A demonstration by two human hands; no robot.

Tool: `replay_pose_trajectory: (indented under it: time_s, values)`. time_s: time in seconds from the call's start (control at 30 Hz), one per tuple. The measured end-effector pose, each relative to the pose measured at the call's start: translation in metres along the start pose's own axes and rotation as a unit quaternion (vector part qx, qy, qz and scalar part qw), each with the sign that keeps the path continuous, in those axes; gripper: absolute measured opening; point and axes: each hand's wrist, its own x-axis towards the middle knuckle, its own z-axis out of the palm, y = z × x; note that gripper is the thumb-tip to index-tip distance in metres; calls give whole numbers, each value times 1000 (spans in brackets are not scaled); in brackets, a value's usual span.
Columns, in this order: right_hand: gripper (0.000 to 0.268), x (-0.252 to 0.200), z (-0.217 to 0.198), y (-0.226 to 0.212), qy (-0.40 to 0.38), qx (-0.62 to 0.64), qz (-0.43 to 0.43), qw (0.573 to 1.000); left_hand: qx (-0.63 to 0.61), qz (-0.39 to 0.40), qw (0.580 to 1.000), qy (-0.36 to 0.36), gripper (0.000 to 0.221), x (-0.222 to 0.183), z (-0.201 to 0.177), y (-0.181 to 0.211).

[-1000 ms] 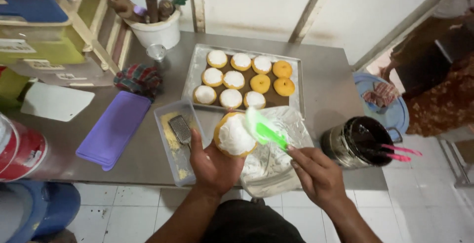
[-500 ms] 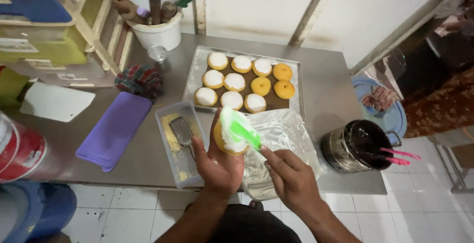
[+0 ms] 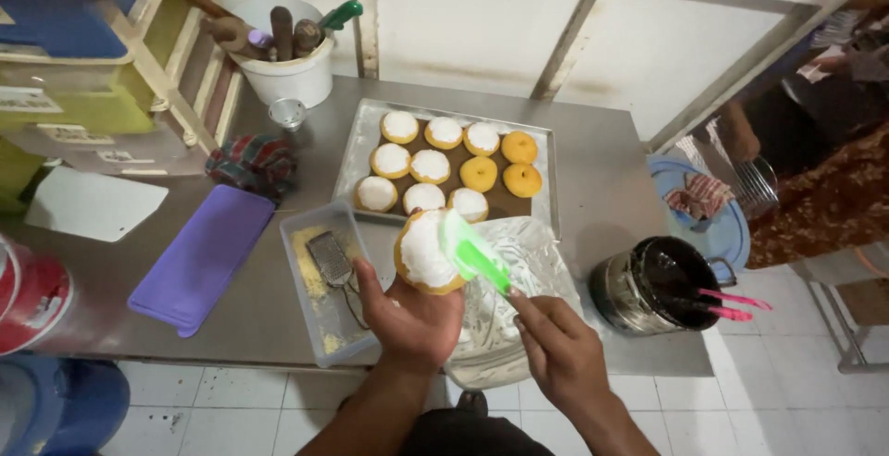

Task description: Applying white frosting to the top of donuts using a spatula and arranging them on a metal tray.

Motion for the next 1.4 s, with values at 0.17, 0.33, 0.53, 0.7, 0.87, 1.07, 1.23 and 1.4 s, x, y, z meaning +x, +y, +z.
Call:
replay_pose_trajectory:
  time_s: [0.17, 0.33, 0.53, 0.7, 0.87, 1.07, 1.23, 1.4]
  values:
    - [43, -12, -29, 48, 36, -39, 44, 998, 30, 21, 979, 202, 90, 3, 8, -14]
    - [37, -33, -61, 90, -71, -37, 128, 989, 67, 39, 982, 174, 69, 4, -31, -20]
    - [37, -58, -49, 115, -215, -12, 152, 965, 82, 97, 975, 180, 57, -28, -80, -18]
    - [56, -38, -57, 120, -286, -56, 144, 946, 128, 142, 950, 248, 57, -53, -62, -29]
    - [47, -24, -71, 132, -151, 16, 109, 982, 152, 146, 939, 271, 49, -49, -51, -33]
    - [49, -9, -54, 113, -79, 397, 407, 819, 190, 16, 950, 248, 51, -20, -49, -57]
    - [44, 1, -10, 107, -9, 697, 492, 521, 243, -137, 938, 208, 53, 22, -18, -84]
    - [47, 39, -6, 107, 16, 756, 431, 492, 327, -144, 926, 121, 43, 73, -37, -63]
